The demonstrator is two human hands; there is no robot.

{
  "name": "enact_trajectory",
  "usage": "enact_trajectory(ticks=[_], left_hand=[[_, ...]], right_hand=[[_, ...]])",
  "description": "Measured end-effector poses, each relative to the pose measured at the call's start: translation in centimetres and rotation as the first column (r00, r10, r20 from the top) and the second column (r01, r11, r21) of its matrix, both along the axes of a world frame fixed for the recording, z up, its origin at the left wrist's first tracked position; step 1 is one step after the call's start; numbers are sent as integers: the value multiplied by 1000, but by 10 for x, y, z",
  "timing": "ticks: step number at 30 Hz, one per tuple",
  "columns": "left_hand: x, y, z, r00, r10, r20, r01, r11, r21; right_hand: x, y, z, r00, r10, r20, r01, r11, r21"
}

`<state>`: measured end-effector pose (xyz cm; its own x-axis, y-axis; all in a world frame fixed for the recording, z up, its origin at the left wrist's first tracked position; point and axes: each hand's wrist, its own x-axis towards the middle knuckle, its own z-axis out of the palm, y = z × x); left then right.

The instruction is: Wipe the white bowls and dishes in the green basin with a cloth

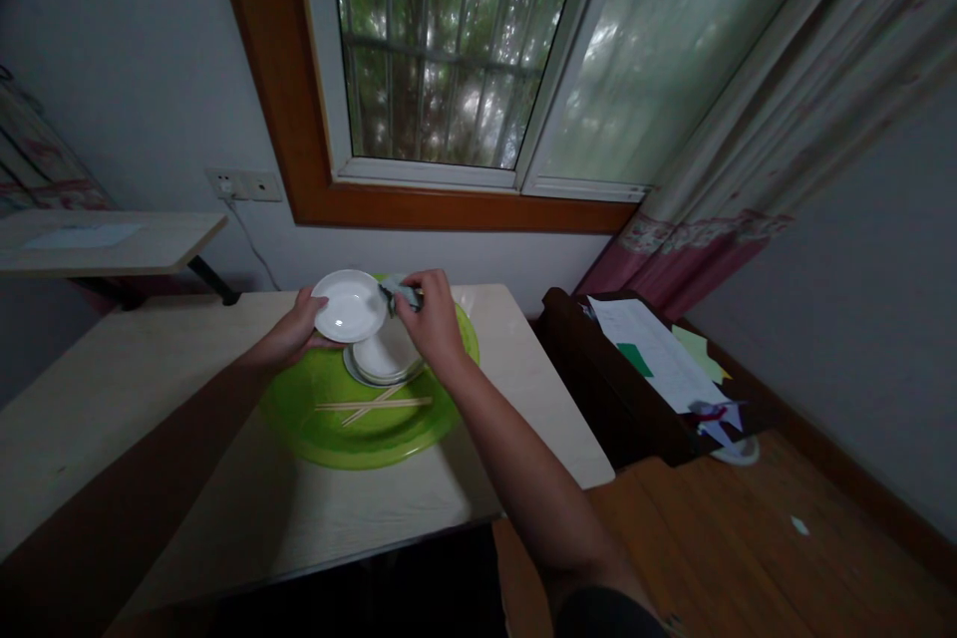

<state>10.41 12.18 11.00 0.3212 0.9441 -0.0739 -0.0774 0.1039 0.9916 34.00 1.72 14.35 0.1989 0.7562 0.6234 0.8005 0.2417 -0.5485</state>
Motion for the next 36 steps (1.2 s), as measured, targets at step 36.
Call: enact_trajectory(ticks=[36], left_hand=[[9, 24, -17, 990, 92, -104, -73, 982, 173]], right_hand=[[-67, 18, -14, 726, 276, 630, -30, 928, -372]])
